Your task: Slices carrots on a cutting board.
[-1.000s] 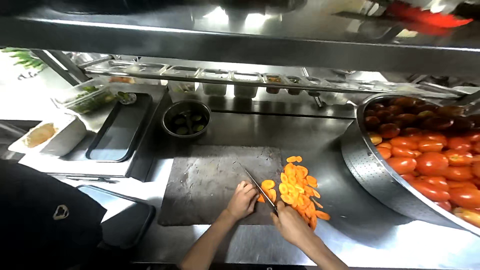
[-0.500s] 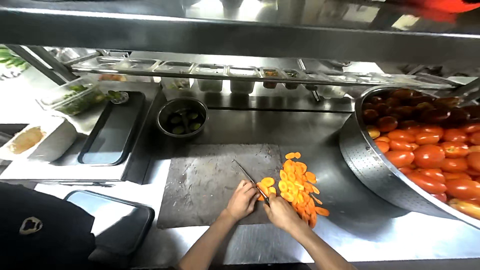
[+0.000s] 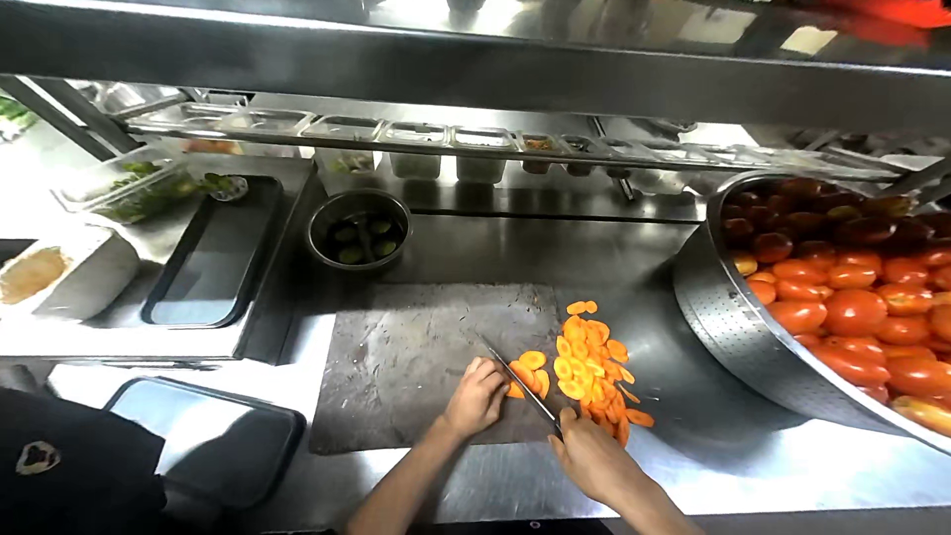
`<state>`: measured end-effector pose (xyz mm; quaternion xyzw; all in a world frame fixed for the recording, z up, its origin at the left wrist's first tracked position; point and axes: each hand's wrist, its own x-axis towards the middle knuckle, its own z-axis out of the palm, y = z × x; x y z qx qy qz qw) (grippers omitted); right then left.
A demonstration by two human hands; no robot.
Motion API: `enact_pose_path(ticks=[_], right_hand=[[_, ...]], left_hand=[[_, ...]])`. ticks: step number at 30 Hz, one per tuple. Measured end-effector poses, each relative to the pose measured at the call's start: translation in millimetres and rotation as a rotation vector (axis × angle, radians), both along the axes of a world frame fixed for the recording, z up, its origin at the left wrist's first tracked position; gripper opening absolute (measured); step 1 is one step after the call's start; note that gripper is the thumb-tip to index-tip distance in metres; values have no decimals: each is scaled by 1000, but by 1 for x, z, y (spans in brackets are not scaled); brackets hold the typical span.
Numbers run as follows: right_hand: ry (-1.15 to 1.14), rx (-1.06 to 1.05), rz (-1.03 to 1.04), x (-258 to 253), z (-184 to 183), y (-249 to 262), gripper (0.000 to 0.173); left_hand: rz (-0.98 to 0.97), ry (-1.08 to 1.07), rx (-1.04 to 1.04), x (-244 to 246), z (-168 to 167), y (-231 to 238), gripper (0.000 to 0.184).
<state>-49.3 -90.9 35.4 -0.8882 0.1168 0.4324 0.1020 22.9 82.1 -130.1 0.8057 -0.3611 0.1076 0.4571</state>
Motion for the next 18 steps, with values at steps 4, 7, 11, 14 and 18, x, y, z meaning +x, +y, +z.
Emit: enact_pose_path(ticks=[4,7,11,14,18], right_hand=[[-103,53,-38,18,-36,12,39],[-145,66,-13,33,-52,18,37],[-119,72,1,12,-20,3,45],[-22,24,19,1,0,1,44],[-63,46,20,18,-21,7,42]], left_hand=[[12,-30,-9,0,0,-1,13],[12,-29,-4,1,0,0,14],[4,-11,15,1,1,0,14],[9,-8,18,-1,-1,0,14],[22,12,16,-1,1,-1,14]])
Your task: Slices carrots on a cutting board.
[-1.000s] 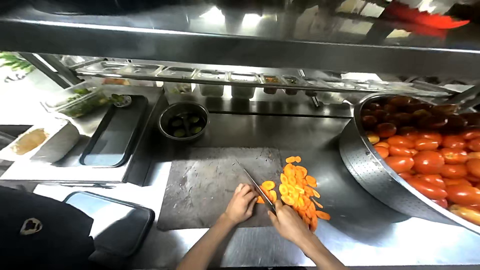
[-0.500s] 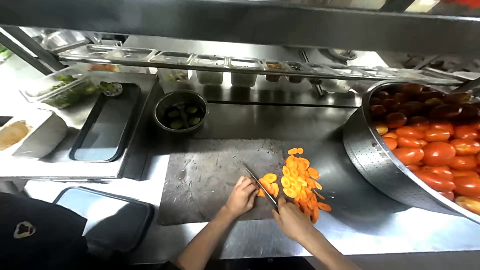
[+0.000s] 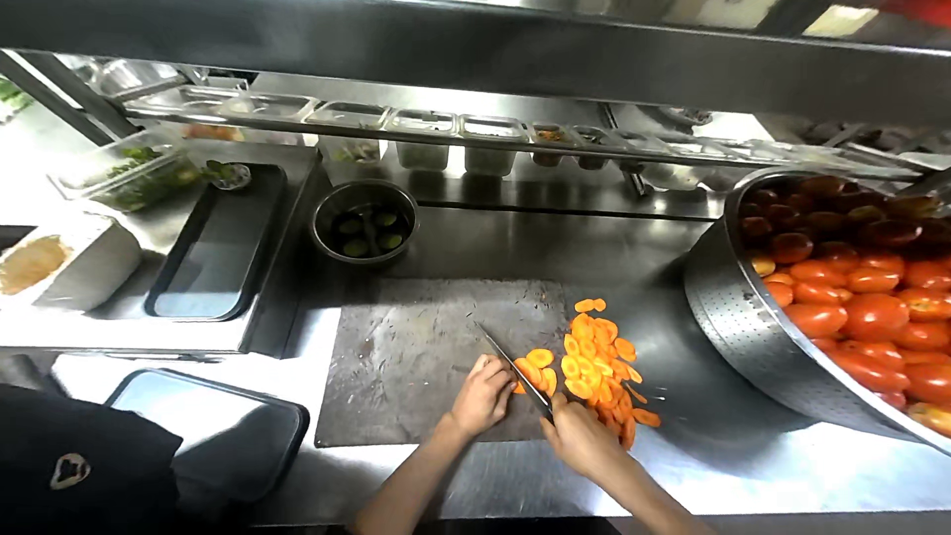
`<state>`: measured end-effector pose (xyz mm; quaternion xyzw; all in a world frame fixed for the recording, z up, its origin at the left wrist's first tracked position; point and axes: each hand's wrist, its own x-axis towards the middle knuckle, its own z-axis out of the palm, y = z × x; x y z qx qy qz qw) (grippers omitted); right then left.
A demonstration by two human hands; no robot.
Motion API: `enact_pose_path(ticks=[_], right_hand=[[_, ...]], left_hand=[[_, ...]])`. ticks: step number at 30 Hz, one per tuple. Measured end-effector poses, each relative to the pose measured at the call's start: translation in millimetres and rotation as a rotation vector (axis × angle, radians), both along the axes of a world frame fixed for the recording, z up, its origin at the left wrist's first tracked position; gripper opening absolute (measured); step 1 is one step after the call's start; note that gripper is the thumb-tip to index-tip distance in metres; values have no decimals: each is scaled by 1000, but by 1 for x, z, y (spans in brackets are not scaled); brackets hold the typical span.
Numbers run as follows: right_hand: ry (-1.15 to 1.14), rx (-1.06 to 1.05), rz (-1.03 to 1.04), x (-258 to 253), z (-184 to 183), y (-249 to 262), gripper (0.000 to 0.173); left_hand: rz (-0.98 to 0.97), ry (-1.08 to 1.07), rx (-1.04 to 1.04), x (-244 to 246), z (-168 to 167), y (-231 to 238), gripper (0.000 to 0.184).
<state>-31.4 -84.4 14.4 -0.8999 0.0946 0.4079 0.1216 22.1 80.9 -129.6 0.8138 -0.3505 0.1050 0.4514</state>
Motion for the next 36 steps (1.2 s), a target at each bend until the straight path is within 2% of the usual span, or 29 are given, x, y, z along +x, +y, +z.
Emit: enact_pose_path(ticks=[5,9,13,20,24,29,36], right_hand=[[-77,13,7,17,-27,16,38],[-40,32,1,-7,2,-6,48],[49,-4,25,-20,18,-11,45],[-59,0,-3,15,-27,21,37],[-88,81,20,17,-34,7,42],[-131,100,-2,0,-13,-5,48],[-1,-13,27,-9,12,2,45]], left_hand=[[-7,-5,-13,-3,1,0,14],[0,-3,-4,0,0,1,16],[4,-5,-7,-3,1,1,13],[7,-13,-35,-3,-2,2,13],[0,16,-30,-1,-1,6,15],[-30,55,8,1,6,13,18],[-37,40,-20,1,2,11,17]])
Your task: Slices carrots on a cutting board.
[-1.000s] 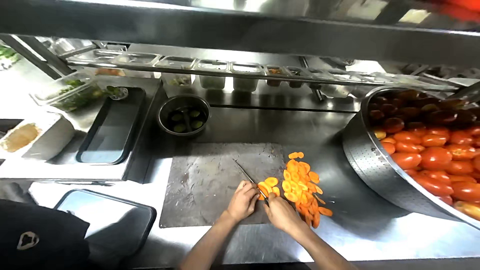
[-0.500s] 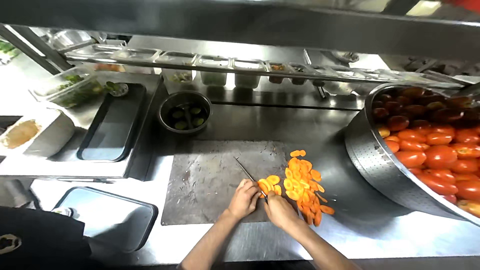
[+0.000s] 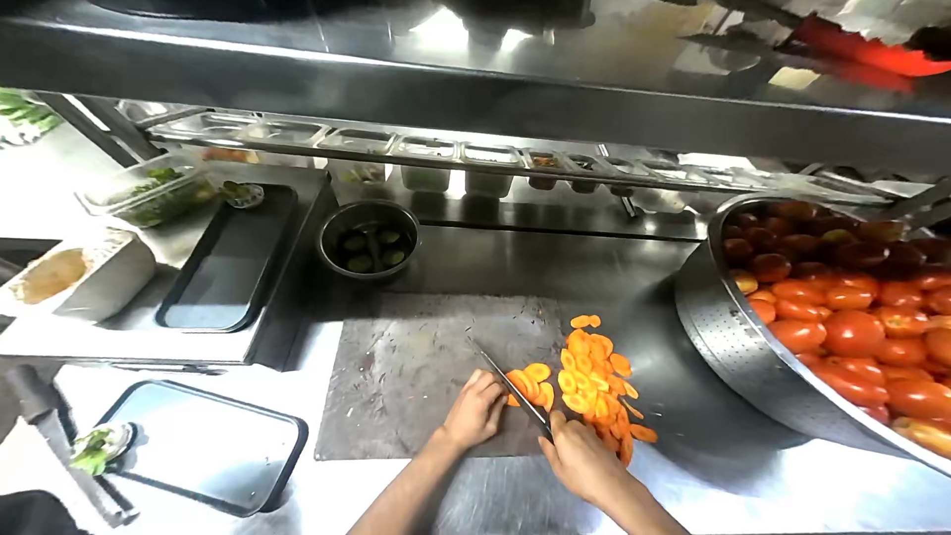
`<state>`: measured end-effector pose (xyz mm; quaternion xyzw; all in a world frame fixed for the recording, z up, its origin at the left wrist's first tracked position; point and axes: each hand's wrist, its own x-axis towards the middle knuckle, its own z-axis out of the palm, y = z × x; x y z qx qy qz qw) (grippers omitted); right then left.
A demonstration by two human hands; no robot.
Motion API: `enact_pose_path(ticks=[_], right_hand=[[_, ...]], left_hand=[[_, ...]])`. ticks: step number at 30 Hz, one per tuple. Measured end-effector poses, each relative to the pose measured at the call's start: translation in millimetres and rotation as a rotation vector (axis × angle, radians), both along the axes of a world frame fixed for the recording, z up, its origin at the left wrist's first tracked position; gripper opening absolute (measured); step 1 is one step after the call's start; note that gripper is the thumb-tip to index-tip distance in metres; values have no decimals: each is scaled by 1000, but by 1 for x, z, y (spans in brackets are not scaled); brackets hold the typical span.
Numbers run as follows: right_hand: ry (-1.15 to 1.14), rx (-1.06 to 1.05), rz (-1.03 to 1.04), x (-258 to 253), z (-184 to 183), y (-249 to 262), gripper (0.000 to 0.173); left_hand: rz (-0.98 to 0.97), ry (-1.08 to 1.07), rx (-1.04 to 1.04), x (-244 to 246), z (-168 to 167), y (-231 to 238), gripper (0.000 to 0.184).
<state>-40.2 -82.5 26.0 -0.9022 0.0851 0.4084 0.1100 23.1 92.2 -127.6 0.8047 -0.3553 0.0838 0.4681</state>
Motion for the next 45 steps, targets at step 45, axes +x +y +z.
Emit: enact_pose_path(ticks=[45], right_hand=[[-99,85,14,27,-37,13,41]], left_hand=[[23,-39,-76,2,-4,2,15]])
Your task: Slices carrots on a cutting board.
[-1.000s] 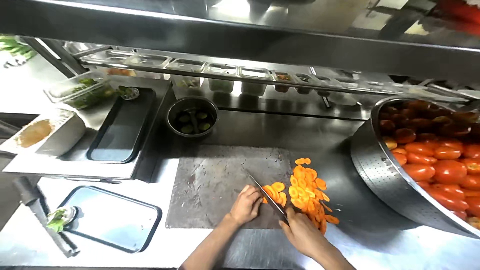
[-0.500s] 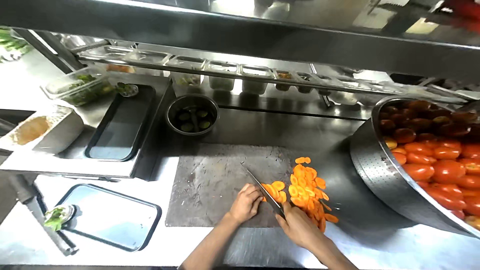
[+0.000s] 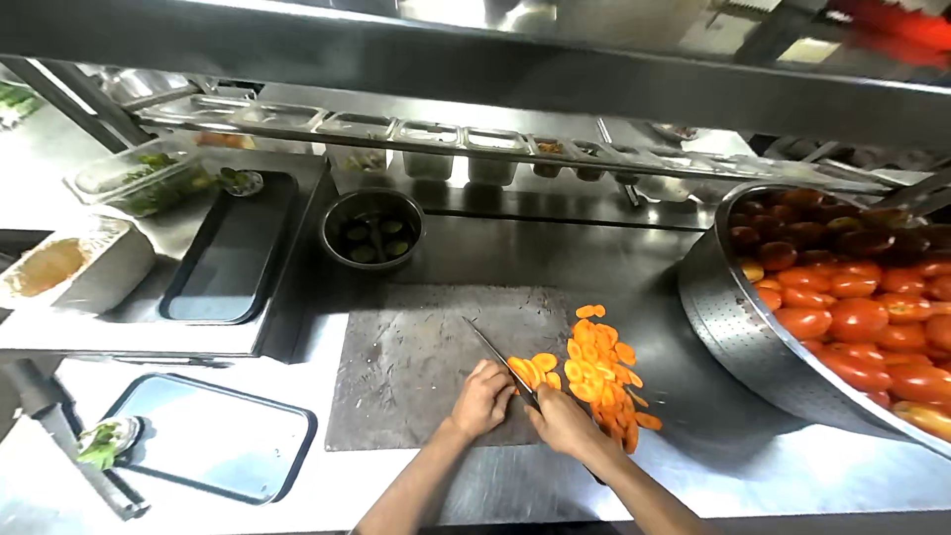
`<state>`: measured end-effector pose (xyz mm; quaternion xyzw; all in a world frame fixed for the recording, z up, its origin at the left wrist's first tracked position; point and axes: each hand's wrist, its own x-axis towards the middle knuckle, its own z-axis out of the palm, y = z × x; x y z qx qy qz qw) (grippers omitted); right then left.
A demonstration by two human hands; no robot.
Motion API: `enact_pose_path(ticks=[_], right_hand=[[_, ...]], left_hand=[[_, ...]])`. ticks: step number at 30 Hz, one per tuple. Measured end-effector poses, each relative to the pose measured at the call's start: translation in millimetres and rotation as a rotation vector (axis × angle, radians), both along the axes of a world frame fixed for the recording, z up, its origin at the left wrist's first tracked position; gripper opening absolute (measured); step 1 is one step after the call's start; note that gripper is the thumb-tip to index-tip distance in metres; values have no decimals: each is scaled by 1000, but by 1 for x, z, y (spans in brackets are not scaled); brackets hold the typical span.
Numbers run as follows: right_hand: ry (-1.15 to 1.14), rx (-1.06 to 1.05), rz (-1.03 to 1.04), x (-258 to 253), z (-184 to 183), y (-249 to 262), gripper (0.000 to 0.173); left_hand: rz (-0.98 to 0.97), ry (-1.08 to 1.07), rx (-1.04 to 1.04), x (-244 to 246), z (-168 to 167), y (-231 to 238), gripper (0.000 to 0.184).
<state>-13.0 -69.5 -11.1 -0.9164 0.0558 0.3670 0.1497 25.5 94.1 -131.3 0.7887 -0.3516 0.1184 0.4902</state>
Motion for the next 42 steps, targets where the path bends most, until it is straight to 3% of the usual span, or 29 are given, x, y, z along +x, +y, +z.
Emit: enact_pose_path(ticks=[4,13,20,25,31,38,42], right_hand=[[36,-19,-18,-15,27,-5,44],[162,-70,-22,-23,46,-2,48],[39,-53,-81,5,-6,24,38],[54,-2,-62,-8,14,3,45],[182,-85,-41,-26,45,-1,45],[54,-59,-82,3,-3,25,37],[32,-20,-53,3,2,11,41]], left_hand=[[2,6,11,-2,2,2,16],[-116,57,52,8,3,13,16],[-122,57,15,9,0,12,15],[-123,67,12,9,1,12,15],[-129,42,10,8,-1,12,15],[-114,24,-9,6,-1,12,13],[-112,47,10,9,1,12,15]])
